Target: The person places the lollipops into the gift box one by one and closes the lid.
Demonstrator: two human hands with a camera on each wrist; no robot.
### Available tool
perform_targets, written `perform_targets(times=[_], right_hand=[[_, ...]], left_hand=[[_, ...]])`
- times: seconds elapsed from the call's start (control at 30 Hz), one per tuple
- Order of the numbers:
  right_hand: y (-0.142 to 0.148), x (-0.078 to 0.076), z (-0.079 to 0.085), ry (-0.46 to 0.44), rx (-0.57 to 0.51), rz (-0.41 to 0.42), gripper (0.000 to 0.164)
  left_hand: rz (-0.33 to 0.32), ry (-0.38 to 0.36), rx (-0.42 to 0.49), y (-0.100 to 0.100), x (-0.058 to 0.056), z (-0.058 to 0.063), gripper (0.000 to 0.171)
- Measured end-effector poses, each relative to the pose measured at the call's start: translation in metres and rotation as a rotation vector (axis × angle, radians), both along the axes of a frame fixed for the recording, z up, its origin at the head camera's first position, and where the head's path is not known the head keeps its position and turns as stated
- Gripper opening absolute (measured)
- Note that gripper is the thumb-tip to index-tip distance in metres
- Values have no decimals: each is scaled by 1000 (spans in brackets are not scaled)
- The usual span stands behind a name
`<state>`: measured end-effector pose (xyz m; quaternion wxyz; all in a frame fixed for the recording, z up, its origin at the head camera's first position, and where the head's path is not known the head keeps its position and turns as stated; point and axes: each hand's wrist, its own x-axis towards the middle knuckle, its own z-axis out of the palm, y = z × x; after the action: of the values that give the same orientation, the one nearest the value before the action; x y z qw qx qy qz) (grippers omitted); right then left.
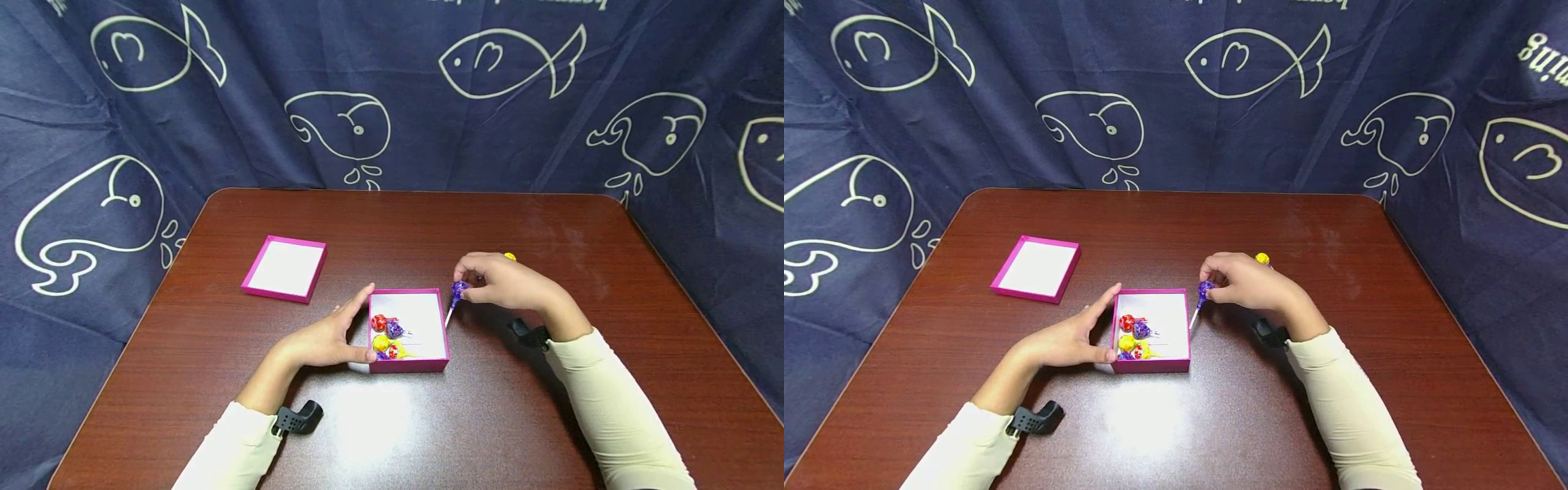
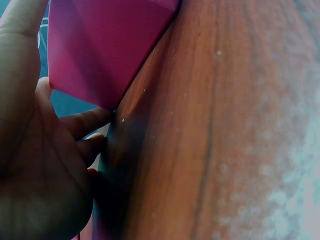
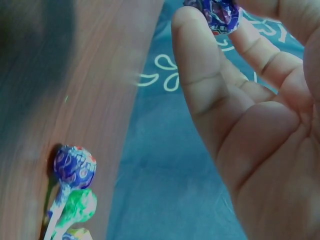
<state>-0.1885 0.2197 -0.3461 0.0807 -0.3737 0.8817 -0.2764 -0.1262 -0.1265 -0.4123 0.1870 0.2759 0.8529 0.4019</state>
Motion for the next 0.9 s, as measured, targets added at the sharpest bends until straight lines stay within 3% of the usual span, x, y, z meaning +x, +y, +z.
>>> perform_targets(times=[0.23, 0.9], right_hand=[[-8, 1, 2, -47, -4, -3, 21], [-44, 3, 5, -48, -61, 94, 16]], left_hand=[[6, -22, 1, 0, 0, 1, 112], [10, -31, 10, -1, 1, 1, 111]])
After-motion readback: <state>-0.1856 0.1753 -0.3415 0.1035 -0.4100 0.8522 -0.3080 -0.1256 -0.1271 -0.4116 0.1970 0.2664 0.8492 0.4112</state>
